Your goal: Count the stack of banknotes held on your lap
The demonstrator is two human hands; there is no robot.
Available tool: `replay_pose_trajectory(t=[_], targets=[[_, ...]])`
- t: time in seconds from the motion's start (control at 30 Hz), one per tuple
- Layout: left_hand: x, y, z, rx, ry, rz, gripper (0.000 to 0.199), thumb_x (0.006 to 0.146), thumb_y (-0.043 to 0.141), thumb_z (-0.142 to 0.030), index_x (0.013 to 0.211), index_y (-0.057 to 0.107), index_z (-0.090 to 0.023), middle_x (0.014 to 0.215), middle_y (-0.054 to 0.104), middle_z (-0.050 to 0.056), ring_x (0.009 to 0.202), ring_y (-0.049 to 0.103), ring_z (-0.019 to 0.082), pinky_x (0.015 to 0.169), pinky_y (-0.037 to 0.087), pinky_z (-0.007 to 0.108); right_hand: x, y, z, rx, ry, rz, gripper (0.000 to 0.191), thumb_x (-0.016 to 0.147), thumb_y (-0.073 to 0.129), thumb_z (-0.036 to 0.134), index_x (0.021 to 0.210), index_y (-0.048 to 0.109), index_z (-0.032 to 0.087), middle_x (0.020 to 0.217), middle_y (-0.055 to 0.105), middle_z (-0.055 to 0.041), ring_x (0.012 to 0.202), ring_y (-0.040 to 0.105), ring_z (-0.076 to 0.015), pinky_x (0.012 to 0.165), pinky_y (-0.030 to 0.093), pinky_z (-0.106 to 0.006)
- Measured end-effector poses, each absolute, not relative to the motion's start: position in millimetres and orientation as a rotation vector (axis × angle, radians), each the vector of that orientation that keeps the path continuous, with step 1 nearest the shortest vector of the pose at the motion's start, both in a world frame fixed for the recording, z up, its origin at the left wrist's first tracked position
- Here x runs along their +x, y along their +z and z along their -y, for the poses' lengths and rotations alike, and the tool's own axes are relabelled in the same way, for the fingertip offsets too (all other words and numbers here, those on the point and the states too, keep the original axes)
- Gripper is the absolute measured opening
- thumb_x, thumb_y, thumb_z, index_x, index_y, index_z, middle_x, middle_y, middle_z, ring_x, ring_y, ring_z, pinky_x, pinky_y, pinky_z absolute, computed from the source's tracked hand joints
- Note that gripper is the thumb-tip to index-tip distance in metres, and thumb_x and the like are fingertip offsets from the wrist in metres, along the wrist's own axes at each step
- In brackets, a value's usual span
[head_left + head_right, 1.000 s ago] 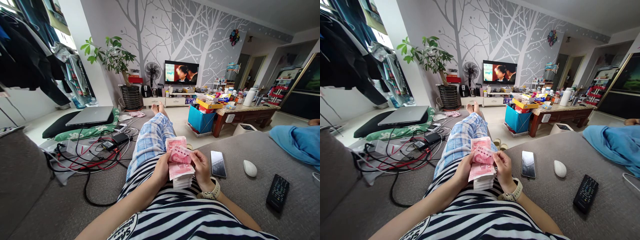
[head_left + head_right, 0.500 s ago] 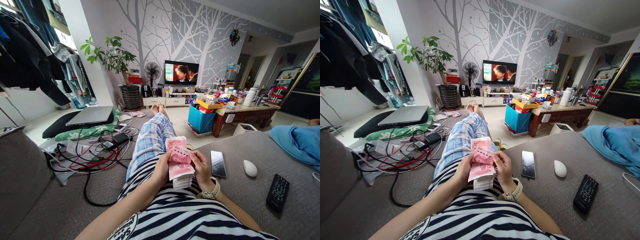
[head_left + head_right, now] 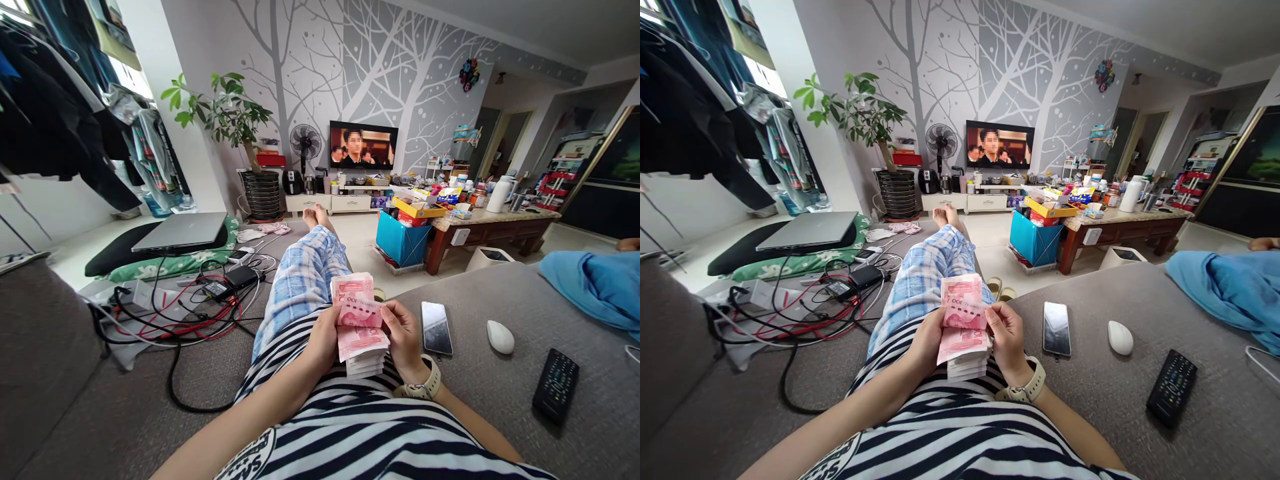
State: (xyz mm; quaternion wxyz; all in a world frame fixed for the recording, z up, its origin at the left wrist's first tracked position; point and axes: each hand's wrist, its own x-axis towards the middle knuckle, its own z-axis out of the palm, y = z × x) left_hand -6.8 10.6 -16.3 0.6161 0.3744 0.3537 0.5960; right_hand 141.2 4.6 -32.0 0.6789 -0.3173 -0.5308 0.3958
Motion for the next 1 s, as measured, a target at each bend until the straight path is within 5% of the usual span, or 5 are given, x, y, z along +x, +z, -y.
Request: replay_pose_trajectory(t=[0.2, 0.43, 0.7, 1.0], targets=[[-6, -20, -12, 0.842, 1.372, -0.805, 0.028, 0.072, 0.065, -0.037, 0.078, 0.072, -0.010, 0.081, 0.074, 0.011, 0.073, 0.067, 0.023, 0.071, 0.051, 0.033, 139, -34, -6, -0.617, 0.990, 1.173, 0.028, 0.090, 0.057, 0.042, 0.074, 0.059, 0.019, 0.053, 0.054, 0.0028, 0.050, 0.047, -0.0114, 0.054, 0.037, -0.025], [-4, -12, -7, 0.805, 1.322, -0.761, 0.021, 0.067, 0.072, -0.030, 0.079, 0.071, -0.012, 0.074, 0.073, 0.007, 0.066, 0.065, 0.020, 0.068, 0.052, 0.032, 141, -30, -9, -0.776, 0.790, 1.141, 0.024, 0.080, 0.069, 0.040, 0.077, 0.058, 0.019, 0.067, 0.054, 0.0022, 0.062, 0.049, -0.0118, 0.059, 0.040, -0.024], [-4, -18, -8, 0.769, 1.285, -0.731, 0.019, 0.065, 0.075, -0.027, 0.077, 0.069, -0.013, 0.071, 0.070, 0.003, 0.062, 0.061, 0.015, 0.066, 0.050, 0.029, 142, -33, -11, -0.816, 0.835, 1.187, 0.028, 0.085, 0.060, 0.043, 0.072, 0.057, 0.019, 0.066, 0.052, 0.0018, 0.063, 0.046, -0.0131, 0.059, 0.039, -0.025], [-5, -27, -17, 0.746, 1.379, -0.787, 0.028, 0.069, 0.070, -0.041, 0.071, 0.069, -0.013, 0.073, 0.071, 0.006, 0.067, 0.063, 0.020, 0.070, 0.051, 0.033, 141, -26, -5, -0.819, 0.837, 1.192, 0.032, 0.085, 0.059, 0.043, 0.065, 0.052, 0.019, 0.060, 0.043, 0.0037, 0.058, 0.038, -0.0120, 0.055, 0.033, -0.025]])
